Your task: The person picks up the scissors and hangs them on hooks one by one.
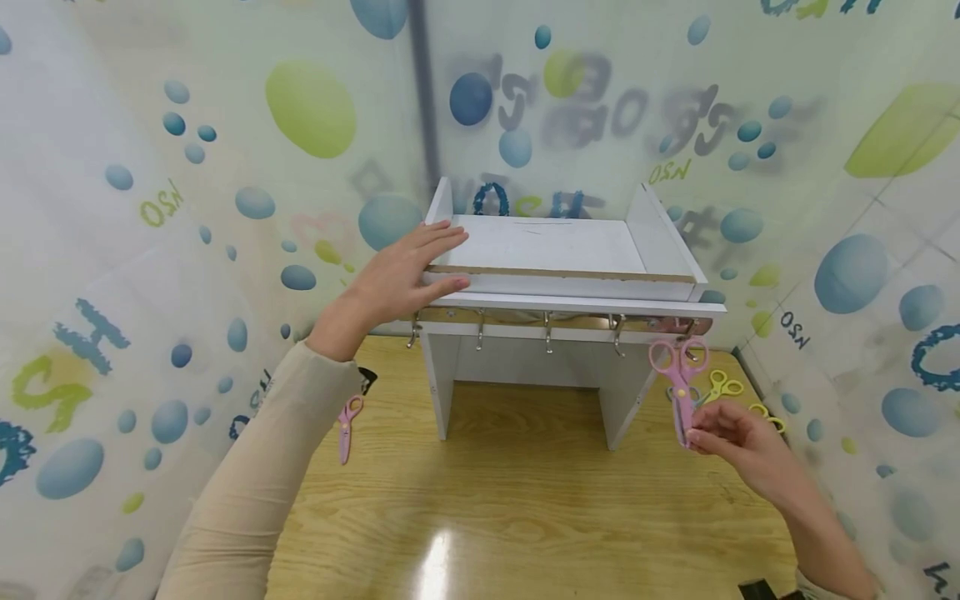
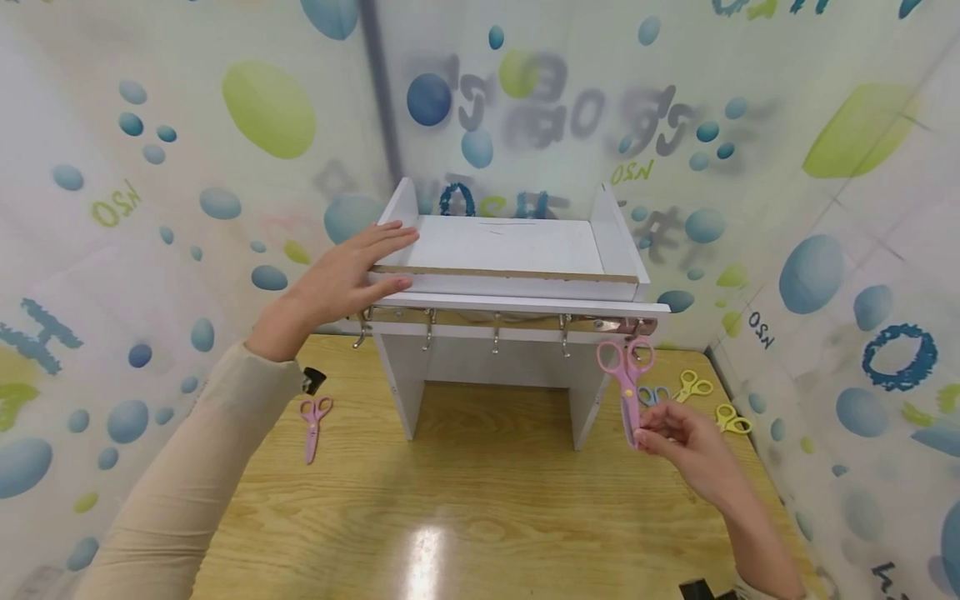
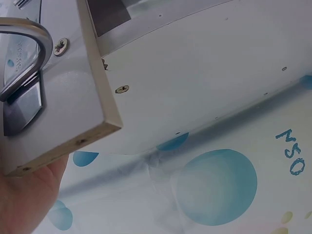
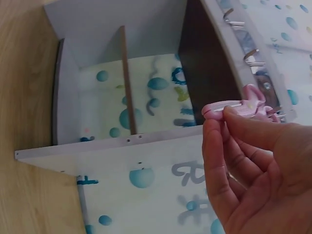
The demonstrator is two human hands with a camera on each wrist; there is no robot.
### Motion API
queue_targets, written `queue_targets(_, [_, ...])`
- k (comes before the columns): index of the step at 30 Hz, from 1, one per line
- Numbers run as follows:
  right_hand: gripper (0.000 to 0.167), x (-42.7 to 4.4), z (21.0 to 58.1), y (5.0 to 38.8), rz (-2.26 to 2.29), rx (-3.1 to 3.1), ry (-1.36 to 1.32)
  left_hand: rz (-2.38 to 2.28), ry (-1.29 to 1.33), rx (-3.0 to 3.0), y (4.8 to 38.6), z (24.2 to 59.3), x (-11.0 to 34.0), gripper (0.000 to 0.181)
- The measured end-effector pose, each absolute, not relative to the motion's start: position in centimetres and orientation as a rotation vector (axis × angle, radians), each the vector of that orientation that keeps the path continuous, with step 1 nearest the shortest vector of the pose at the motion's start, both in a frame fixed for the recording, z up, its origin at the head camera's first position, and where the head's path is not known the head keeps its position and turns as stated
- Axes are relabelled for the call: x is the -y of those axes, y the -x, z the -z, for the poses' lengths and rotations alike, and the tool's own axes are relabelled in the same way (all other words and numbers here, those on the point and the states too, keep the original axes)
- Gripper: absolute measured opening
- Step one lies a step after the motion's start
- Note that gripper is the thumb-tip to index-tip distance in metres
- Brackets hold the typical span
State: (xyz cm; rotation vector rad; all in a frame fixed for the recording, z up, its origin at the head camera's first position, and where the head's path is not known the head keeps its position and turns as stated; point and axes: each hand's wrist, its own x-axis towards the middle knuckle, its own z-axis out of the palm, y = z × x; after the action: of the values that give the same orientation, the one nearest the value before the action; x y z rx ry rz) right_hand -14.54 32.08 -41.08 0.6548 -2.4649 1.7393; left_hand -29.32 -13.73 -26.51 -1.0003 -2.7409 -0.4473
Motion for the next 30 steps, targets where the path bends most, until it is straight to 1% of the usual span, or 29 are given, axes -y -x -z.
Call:
queue_targets(6, [0.006, -31.5, 42.3, 15.1, -1.574, 2.485, -0.548, 0.446, 1.001, 2.736, 29.4, 26.6, 13.7, 0.073])
queue_targets(11, [0.005, -31.1, 43.1, 15.4, -1.454, 2.49, -0.457, 0.449, 0.999, 2.735, 29.3, 26.6, 13.8, 0.073])
queue_targets(19, [0.004, -31.4, 43.7, 15.8, -1.452, 2.501, -0.347, 0.452, 1.003, 2.718, 29.3, 26.6, 13.8, 0.072])
queue_targets(23, [0.007, -32.0, 44.0, 16.3, -1.554, 2.453, -0.373, 0.454, 1.006, 2.712, 29.3, 26.6, 13.8, 0.071])
queue_targets(27, [0.017, -32.9, 44.1, 16.9, -1.699, 2.395, -0.394, 0.45, 1.008, 2.711, 29.4, 26.7, 13.8, 0.071])
queue_targets(30, [0.017, -33.6, 44.0, 17.3, -1.726, 2.401, -0.364, 0.45, 1.007, 2.714, 29.4, 26.7, 13.8, 0.071])
